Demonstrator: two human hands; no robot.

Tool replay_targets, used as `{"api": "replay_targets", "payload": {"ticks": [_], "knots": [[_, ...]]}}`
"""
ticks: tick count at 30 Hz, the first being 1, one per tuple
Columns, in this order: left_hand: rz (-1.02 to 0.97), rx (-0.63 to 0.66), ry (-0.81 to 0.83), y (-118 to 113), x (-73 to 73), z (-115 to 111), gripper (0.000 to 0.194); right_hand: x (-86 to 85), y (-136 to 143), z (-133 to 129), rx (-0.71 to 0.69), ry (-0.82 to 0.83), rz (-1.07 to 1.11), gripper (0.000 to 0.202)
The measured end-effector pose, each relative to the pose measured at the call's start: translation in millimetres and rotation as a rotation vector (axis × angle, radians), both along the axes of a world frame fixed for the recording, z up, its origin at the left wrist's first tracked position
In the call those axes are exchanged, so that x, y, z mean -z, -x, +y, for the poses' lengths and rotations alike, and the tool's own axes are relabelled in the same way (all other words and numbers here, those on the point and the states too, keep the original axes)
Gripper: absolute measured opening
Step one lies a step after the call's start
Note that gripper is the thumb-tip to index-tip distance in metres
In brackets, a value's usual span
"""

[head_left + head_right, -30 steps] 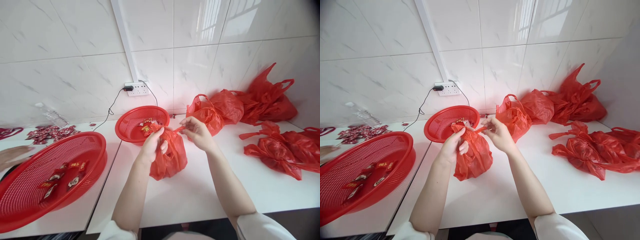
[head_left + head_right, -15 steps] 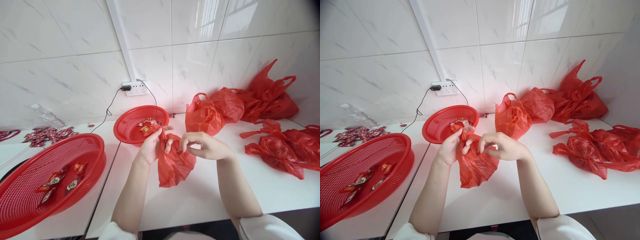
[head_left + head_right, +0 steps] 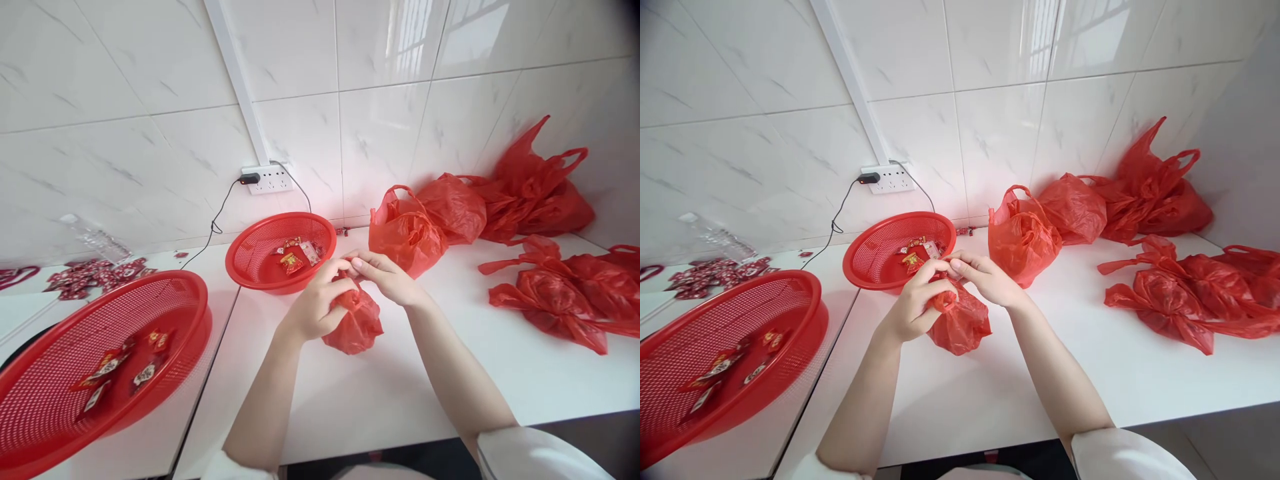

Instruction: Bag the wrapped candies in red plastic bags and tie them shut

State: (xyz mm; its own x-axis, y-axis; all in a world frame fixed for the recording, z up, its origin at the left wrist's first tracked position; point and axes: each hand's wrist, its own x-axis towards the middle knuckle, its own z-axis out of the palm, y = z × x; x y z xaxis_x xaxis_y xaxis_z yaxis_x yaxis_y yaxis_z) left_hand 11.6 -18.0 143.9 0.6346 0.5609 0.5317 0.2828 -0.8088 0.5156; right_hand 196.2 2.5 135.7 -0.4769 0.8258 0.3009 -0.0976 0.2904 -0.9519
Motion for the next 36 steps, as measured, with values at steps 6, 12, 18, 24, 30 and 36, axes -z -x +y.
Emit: {"api": "replay_targets", "payload": {"ticks": [6,12,18,24,30,36], "knots": [[-0.16,-0.045,0.182,8,-7.6,2,0.026,-4.7,-15,1,0.172,-0.082,-0.089,0.031],[-0.096,-0.183,0.267,39,-27.0,-3,0.036,-23.5,-75,-16,0.329,-0.121,-0.365,0.038],[0.034,-0.239,0.362,67,-37.6,-7,0.038,-22.0,-114,-23,0.448,-0.089,-0.545,0.044],[0.426,-0.229,0.639,62,-24.6,2,0.027,-22.9,-104,-21,0.29,0.003,-0.87,0.037],[0.406,-0.266,0.649,64,-20.6,1,0.045,2.9,-21,-32,0.323,-0.145,-1.038,0.052],[0.437,-0.357,0.646,72,-21.5,0,0.047,55.5,11,-49,0.2,-0.329,-1.35,0.054]]}}
